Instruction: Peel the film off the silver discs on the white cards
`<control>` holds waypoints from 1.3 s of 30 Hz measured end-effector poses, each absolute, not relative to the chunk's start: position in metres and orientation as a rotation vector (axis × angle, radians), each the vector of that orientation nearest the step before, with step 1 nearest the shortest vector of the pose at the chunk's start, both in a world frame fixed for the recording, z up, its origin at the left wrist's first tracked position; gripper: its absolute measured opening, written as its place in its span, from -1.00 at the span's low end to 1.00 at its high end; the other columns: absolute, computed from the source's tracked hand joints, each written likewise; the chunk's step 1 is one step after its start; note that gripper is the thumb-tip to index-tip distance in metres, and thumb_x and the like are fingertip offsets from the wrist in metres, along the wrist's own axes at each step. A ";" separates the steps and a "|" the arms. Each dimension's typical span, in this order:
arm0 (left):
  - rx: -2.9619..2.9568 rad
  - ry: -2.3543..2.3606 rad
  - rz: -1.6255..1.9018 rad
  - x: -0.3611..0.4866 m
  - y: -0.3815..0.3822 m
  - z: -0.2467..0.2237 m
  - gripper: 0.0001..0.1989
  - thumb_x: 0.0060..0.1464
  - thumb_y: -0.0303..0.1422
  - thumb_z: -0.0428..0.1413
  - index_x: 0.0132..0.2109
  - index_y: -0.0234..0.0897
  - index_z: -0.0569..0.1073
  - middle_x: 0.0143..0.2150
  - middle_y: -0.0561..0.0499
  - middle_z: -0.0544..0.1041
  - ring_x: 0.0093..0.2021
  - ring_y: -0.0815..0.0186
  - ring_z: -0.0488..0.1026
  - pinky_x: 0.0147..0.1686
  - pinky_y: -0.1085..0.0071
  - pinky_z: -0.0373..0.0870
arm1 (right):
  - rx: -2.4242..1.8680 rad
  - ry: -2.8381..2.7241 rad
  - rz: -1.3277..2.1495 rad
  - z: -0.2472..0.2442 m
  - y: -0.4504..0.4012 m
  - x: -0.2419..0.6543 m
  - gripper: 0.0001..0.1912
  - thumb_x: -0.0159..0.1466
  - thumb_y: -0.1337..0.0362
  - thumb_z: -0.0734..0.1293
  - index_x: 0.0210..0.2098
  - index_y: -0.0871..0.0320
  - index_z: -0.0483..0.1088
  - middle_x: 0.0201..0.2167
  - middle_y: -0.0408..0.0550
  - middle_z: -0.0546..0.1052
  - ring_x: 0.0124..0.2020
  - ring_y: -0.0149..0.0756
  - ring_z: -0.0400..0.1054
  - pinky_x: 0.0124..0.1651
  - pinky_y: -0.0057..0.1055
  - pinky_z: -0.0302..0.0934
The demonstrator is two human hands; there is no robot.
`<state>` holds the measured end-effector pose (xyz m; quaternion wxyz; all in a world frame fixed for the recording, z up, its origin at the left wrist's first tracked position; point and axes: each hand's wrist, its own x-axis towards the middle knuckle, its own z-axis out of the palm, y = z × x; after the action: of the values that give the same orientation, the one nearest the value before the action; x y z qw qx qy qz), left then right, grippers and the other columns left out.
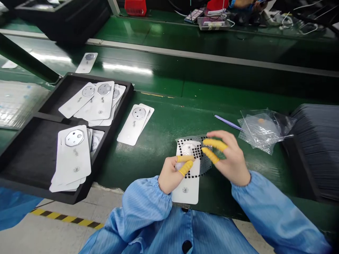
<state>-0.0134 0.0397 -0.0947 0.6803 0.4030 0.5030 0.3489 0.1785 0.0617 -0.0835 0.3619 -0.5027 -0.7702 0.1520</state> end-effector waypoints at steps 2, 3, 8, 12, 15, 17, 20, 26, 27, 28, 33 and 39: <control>0.885 1.104 0.788 -0.013 0.037 -0.096 -0.62 -0.06 -0.17 0.26 -0.19 -0.40 0.61 -0.18 -0.21 0.63 -0.17 0.06 0.57 -0.14 0.20 0.51 | -1.170 -2.051 0.355 -0.090 0.045 0.169 -0.71 0.22 0.44 0.32 -0.08 0.06 0.37 -0.11 -0.01 0.49 -0.04 -0.20 0.38 0.15 0.03 0.21; 0.896 1.105 0.788 -0.014 0.036 -0.097 -0.63 -0.04 -0.17 0.24 -0.17 -0.40 0.60 -0.18 -0.20 0.63 -0.17 0.06 0.57 -0.15 0.22 0.51 | -1.124 -2.071 0.384 -0.094 0.038 0.165 -0.68 0.23 0.47 0.30 -0.05 0.07 0.35 -0.11 0.00 0.49 -0.05 -0.22 0.38 0.14 0.01 0.23; 1.259 1.207 0.843 -0.015 0.032 -0.100 -0.74 0.08 -0.34 0.14 -0.11 -0.35 0.58 -0.14 -0.15 0.62 -0.14 0.13 0.55 -0.10 0.27 0.47 | -1.053 -2.097 0.364 -0.113 0.025 0.159 -0.63 0.21 0.55 0.28 0.00 0.21 0.31 -0.10 0.12 0.47 -0.05 -0.22 0.38 0.13 -0.06 0.27; 1.520 1.219 0.827 -0.013 0.031 -0.107 -0.76 0.10 -0.40 0.07 -0.13 -0.31 0.59 -0.20 -0.11 0.63 -0.23 0.19 0.56 -0.20 0.33 0.49 | -1.125 -1.947 0.531 -0.119 0.029 0.154 -0.74 0.24 0.48 0.25 -0.08 0.16 0.36 -0.14 0.06 0.48 -0.10 -0.25 0.41 -0.03 -0.23 0.38; 1.477 1.265 0.734 -0.018 0.035 -0.112 -0.77 0.06 -0.36 0.10 -0.18 -0.34 0.59 -0.22 -0.14 0.63 -0.22 0.13 0.57 -0.17 0.25 0.49 | -1.255 -1.779 0.654 -0.123 0.033 0.151 -0.86 0.26 0.41 0.25 -0.20 0.12 0.38 -0.22 -0.02 0.48 -0.18 -0.30 0.42 -0.16 -0.33 0.39; 1.390 1.272 0.688 -0.031 0.040 -0.112 -0.76 0.02 -0.31 0.16 -0.20 -0.36 0.59 -0.19 -0.17 0.63 -0.17 0.07 0.57 -0.10 0.20 0.48 | -1.295 -1.745 0.629 -0.127 0.035 0.152 -0.89 0.26 0.40 0.26 -0.24 0.12 0.39 -0.23 -0.03 0.47 -0.19 -0.30 0.42 -0.16 -0.33 0.38; 1.293 1.340 0.829 -0.061 0.045 -0.107 -0.60 0.03 -0.27 0.17 0.01 -0.38 0.49 -0.03 -0.21 0.57 -0.06 0.03 0.53 -0.01 0.16 0.45 | -1.300 -1.738 0.563 -0.130 0.037 0.159 -0.88 0.22 0.43 0.30 -0.26 0.12 0.41 -0.22 -0.02 0.46 -0.18 -0.29 0.40 -0.14 -0.30 0.36; 1.220 1.394 1.083 -0.071 0.027 -0.089 -0.13 0.12 -0.32 0.13 0.39 -0.18 -0.25 -0.10 -0.10 0.59 -0.21 0.12 0.57 -0.15 0.21 0.51 | -1.243 -1.811 0.287 -0.100 0.036 0.153 -0.74 0.15 0.51 0.37 -0.20 0.12 0.40 -0.22 -0.01 0.47 -0.24 -0.29 0.39 -0.25 -0.33 0.34; 1.240 1.360 1.033 -0.062 0.024 -0.086 -0.21 0.13 -0.32 0.12 0.38 -0.18 -0.13 -0.12 -0.09 0.60 -0.24 0.13 0.57 -0.20 0.23 0.52 | -1.224 -1.834 0.252 -0.091 0.035 0.148 -0.74 0.14 0.51 0.37 -0.20 0.12 0.40 -0.24 -0.03 0.47 -0.26 -0.30 0.40 -0.26 -0.34 0.34; 1.274 1.329 0.977 -0.053 0.022 -0.084 -0.33 0.13 -0.31 0.11 0.33 -0.19 0.03 -0.15 -0.09 0.60 -0.27 0.13 0.57 -0.25 0.26 0.52 | -1.204 -1.858 0.216 -0.084 0.034 0.143 -0.73 0.14 0.51 0.38 -0.20 0.11 0.40 -0.26 -0.04 0.48 -0.27 -0.31 0.40 -0.27 -0.34 0.35; 1.496 1.272 0.885 -0.019 0.012 -0.075 -0.65 0.10 -0.40 0.11 0.06 -0.25 0.37 -0.32 -0.02 0.62 -0.41 0.21 0.57 -0.42 0.38 0.48 | -1.145 -1.902 0.142 -0.071 0.027 0.132 -0.67 0.17 0.51 0.36 -0.11 0.09 0.38 -0.24 -0.05 0.50 -0.18 -0.27 0.42 -0.15 -0.31 0.39; 1.755 1.364 0.884 -0.017 0.005 -0.079 -0.86 0.03 -0.45 0.11 -0.20 -0.30 0.42 -0.40 -0.05 0.61 -0.55 0.24 0.53 -0.60 0.43 0.40 | -1.110 -1.966 0.159 -0.074 0.022 0.144 -0.57 0.16 0.56 0.33 -0.01 0.10 0.35 -0.14 -0.03 0.48 -0.04 -0.25 0.37 0.03 -0.25 0.35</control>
<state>-0.0173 0.0046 -0.0788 0.3661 0.6829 0.5305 0.3438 0.1445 0.0219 -0.0744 0.4251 -0.4437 -0.7863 0.0635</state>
